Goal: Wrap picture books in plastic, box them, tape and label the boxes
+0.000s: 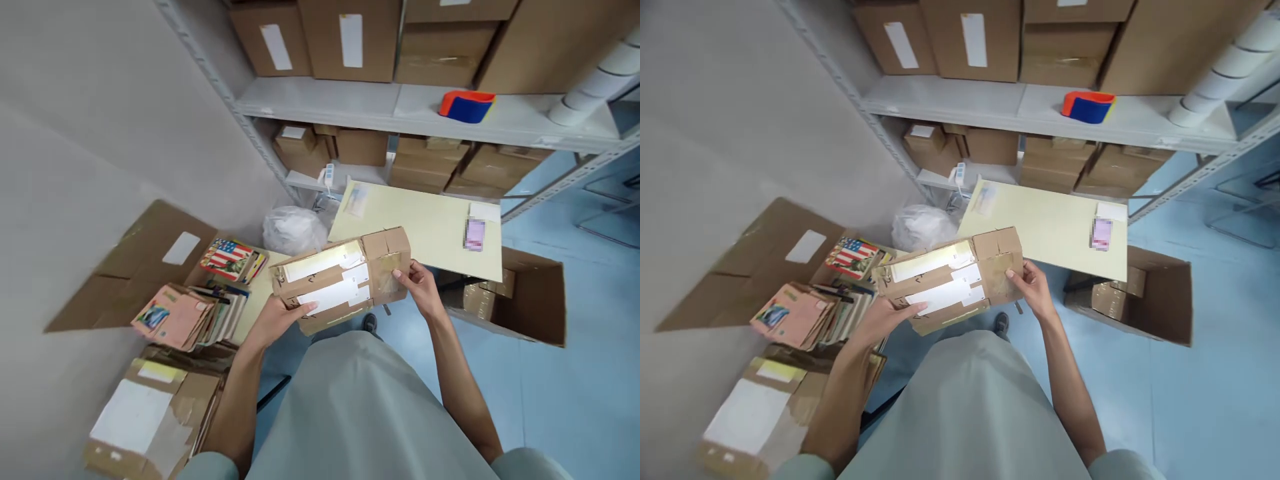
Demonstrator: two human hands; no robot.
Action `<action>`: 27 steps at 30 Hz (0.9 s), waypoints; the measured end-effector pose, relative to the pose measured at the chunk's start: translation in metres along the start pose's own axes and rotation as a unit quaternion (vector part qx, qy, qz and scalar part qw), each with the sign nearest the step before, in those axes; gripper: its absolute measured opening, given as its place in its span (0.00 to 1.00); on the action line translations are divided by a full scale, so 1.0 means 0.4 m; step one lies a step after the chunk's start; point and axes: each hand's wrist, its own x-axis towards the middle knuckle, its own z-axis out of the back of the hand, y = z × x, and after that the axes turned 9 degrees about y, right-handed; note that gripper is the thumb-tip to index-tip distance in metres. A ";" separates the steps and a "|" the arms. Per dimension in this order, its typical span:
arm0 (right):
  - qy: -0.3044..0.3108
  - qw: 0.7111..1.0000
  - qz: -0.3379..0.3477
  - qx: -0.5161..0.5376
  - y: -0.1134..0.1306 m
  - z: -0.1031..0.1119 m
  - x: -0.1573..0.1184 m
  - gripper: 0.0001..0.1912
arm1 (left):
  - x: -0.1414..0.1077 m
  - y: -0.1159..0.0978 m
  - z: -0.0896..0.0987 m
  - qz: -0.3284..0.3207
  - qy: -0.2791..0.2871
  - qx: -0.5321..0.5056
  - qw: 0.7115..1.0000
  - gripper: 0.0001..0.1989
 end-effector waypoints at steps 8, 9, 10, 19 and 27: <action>-0.087 0.996 -0.014 -0.006 -0.050 0.205 -0.019 0.27 | 0.238 -0.104 -0.138 -0.039 0.093 0.070 0.992 0.38; -0.094 0.995 -0.017 -0.011 -0.058 0.222 -0.016 0.27 | 0.265 -0.113 -0.148 -0.046 0.102 0.081 0.990 0.36; -0.101 0.995 -0.018 -0.018 -0.064 0.239 -0.012 0.27 | 0.292 -0.122 -0.158 -0.053 0.109 0.093 0.988 0.36; -0.170 0.981 -0.043 -0.077 -0.098 0.368 0.093 0.29 | 0.621 -0.140 -0.254 -0.105 0.128 0.133 0.977 0.35; -0.207 0.967 -0.109 -0.102 -0.091 0.448 0.230 0.37 | 0.965 -0.142 -0.350 -0.137 0.163 0.118 0.970 0.30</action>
